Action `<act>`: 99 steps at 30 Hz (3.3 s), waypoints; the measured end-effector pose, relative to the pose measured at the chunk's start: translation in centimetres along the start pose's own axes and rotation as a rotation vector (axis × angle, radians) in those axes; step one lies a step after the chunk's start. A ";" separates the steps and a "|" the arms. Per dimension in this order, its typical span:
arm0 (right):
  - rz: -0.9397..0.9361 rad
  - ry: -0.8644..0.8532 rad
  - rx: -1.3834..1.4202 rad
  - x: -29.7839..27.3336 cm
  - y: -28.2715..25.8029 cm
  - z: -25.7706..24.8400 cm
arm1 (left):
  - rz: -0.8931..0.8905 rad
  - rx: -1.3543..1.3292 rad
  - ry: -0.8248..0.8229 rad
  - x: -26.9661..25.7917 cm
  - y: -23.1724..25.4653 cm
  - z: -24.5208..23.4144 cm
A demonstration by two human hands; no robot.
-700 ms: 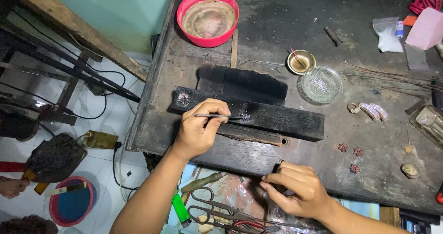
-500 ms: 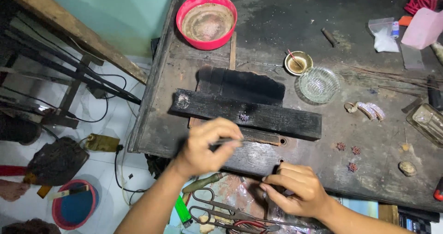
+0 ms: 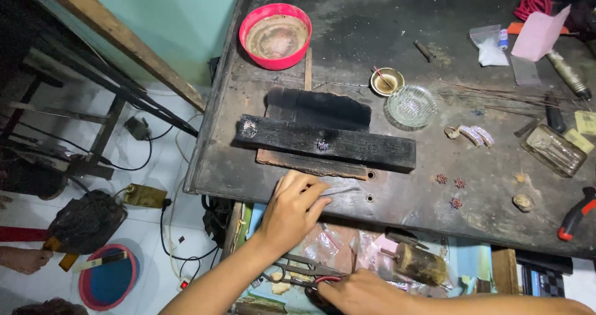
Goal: Soldering small decorative metal components onto a jewelry base using a handheld torch and tweezers.
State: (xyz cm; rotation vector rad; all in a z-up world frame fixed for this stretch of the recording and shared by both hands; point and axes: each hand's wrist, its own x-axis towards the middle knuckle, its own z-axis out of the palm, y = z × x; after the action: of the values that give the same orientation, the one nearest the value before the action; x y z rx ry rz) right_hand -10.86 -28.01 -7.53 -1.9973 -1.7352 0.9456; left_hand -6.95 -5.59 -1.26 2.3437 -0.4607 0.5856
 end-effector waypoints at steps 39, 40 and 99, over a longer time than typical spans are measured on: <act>0.338 0.710 0.140 -2.9 -1.1 -4.2 | -0.162 -0.176 0.252 -6.6 -0.9 -7.4; 0.336 0.712 0.140 -2.8 -0.7 -3.2 | -0.160 -0.175 0.251 -6.3 -4.7 -9.3; 0.153 1.288 1.183 2.5 -5.3 2.5 | -0.235 0.391 -0.837 -6.6 -3.9 -6.7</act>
State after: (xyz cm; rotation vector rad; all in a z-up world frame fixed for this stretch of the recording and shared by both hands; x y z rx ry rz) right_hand -16.41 -24.91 -6.64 -1.2708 -0.1649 0.3082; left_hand -12.63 2.85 -2.19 2.9006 -0.4416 -0.4982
